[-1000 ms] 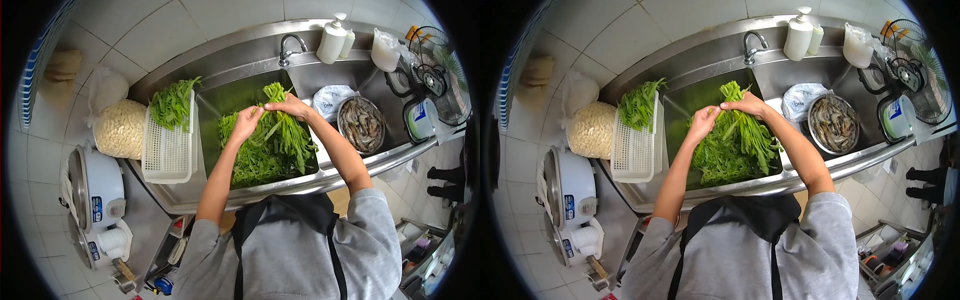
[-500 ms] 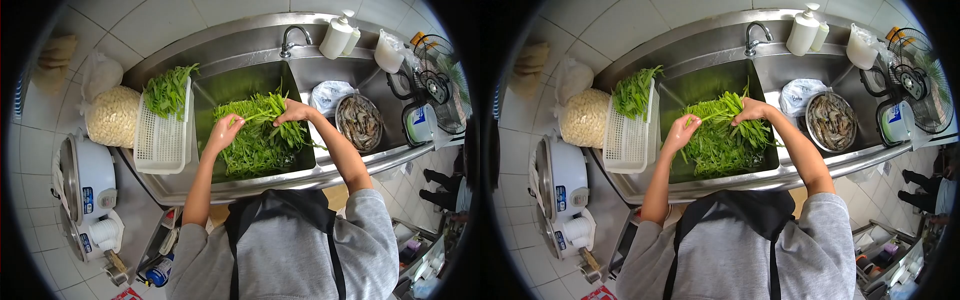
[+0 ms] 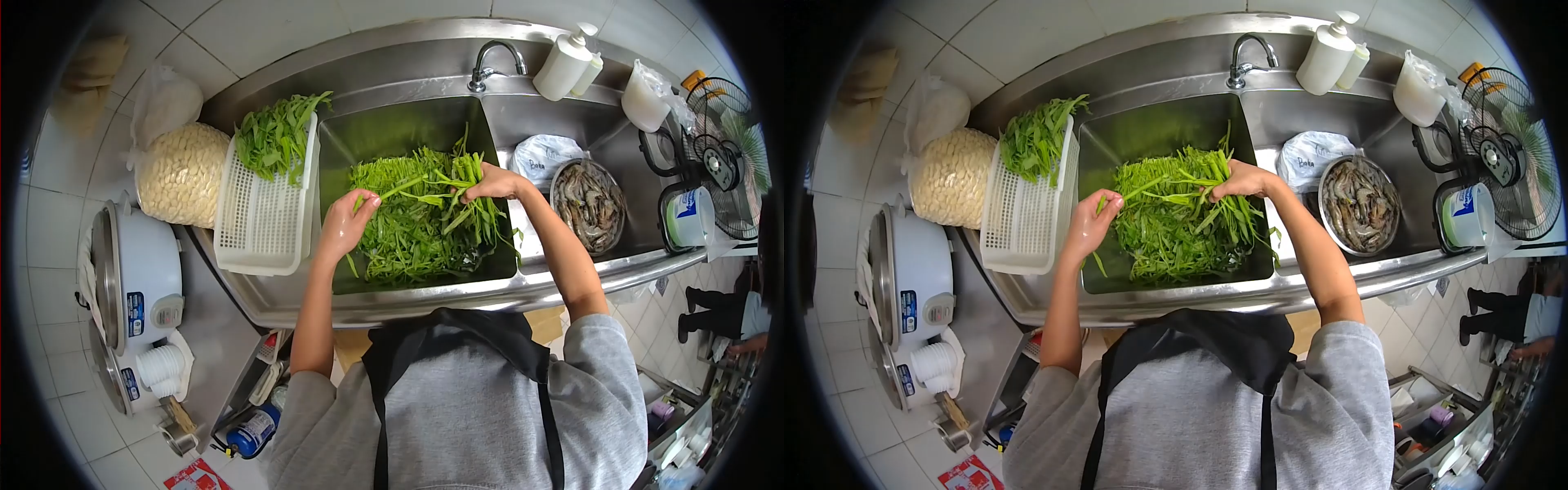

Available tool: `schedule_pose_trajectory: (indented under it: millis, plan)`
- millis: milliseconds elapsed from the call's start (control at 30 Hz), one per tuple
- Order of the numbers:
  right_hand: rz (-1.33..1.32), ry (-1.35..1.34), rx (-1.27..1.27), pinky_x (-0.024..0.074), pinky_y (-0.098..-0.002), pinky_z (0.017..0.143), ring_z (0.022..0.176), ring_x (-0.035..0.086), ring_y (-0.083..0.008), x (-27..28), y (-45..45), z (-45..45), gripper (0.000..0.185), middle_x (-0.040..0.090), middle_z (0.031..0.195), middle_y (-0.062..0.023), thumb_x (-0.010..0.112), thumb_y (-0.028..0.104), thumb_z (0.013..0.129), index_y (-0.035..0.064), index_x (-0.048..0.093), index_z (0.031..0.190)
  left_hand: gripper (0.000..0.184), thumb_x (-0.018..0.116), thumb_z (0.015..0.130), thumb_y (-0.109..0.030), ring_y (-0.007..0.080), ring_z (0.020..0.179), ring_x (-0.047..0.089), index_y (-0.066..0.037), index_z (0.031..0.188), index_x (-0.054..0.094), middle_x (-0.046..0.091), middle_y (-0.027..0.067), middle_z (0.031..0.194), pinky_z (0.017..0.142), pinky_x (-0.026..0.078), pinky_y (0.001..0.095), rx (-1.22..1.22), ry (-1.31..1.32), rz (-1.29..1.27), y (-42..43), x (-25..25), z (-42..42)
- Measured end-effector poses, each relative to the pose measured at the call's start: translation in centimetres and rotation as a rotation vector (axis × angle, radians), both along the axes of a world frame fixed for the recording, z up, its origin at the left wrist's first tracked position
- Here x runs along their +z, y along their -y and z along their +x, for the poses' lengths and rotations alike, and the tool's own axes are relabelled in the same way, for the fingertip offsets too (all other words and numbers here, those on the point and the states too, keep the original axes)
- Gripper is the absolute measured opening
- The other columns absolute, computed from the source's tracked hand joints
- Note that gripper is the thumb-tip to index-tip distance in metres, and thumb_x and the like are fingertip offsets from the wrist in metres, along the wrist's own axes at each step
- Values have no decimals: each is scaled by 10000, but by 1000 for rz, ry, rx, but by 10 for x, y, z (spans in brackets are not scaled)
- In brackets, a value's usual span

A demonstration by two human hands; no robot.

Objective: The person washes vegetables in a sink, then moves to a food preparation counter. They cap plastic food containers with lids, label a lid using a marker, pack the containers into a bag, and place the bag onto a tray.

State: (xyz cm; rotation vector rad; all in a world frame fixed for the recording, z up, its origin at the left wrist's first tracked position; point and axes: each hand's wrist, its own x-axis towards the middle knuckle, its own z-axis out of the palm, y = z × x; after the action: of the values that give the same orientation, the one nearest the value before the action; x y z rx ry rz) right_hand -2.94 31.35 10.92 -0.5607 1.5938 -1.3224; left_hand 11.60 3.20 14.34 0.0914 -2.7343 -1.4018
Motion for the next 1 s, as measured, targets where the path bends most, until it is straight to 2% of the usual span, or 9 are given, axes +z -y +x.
schedule_pose_trajectory:
  millis: [133, 167, 300, 367, 500, 567, 667, 900, 1000]
  plan:
    - [152, -189, -280, 409, -291, 880, 960, 538, -171, 25, -6, 7, 597, 579, 1032, -94, 758, 161, 653, 2, 466, 1149, 242, 572, 833, -271, 221, 587, 554, -40, 880, 626, 595, 125, 664, 574, 419, 341, -28, 371, -118, -8, 33, 5]
    - [62, -215, -390, 443, -271, 814, 832, 585, -161, 1, -10, 0, 540, 627, 907, -91, 771, 178, 635, -22, 528, 1073, 224, 581, 822, -258, 238, 627, 574, -45, 866, 633, 609, 130, 693, 597, 431, 351, -114, 392, -205, -2, 17, 8]
    - [106, -228, -482, 457, -279, 742, 783, 577, -146, 7, -22, -17, 398, 632, 877, -76, 754, 159, 659, -14, 579, 972, 163, 632, 764, -219, 289, 798, 618, -77, 835, 664, 647, 153, 831, 720, 471, 386, -271, 628, -514, 5, -35, 25]
    - [119, -220, -531, 444, -273, 780, 823, 570, -131, 10, -22, -17, 372, 626, 892, -59, 740, 137, 679, 1, 576, 984, 189, 622, 778, -250, 288, 811, 617, -83, 857, 665, 646, 157, 845, 726, 469, 393, -226, 522, -451, -12, -38, 28]
    - [120, -181, -713, 479, -264, 610, 650, 583, -127, 1, 15, 0, 233, 643, 781, -71, 714, 118, 689, -20, 633, 857, 229, 587, 815, -289, 278, 719, 627, -97, 913, 665, 647, 139, 782, 663, 473, 363, -133, 167, -104, -68, -31, -1]
    - [272, -354, -753, 460, -280, 509, 543, 563, -128, -31, 39, -2, 195, 627, 667, -76, 704, 132, 684, -40, 641, 751, 250, 598, 800, -303, 271, 655, 624, -98, 928, 661, 645, 140, 742, 628, 476, 365, -31, 166, -117, -90, -25, -20]
    - [370, -508, -815, 394, -268, 402, 446, 508, -102, -16, 70, 16, 205, 586, 555, -45, 717, 151, 685, -30, 626, 656, 262, 606, 781, -307, 270, 626, 618, -105, 939, 659, 637, 152, 712, 600, 477, 372, 88, 130, -197, -97, -30, -35]
    - [188, -301, -735, 371, -250, 380, 429, 491, -85, -15, 88, 21, 250, 591, 574, -50, 740, 185, 688, -30, 620, 645, 248, 634, 740, -271, 239, 560, 595, -97, 915, 661, 628, 137, 655, 552, 466, 352, 198, 194, -134, -83, -25, -32]
    - [86, -203, -678, 365, -242, 381, 429, 490, -89, -3, 89, 21, 223, 616, 617, -61, 726, 173, 699, -33, 644, 686, 245, 630, 740, -247, 208, 610, 608, -39, 867, 649, 638, 117, 689, 621, 472, 331, 225, 221, 18, -66, -29, -33]
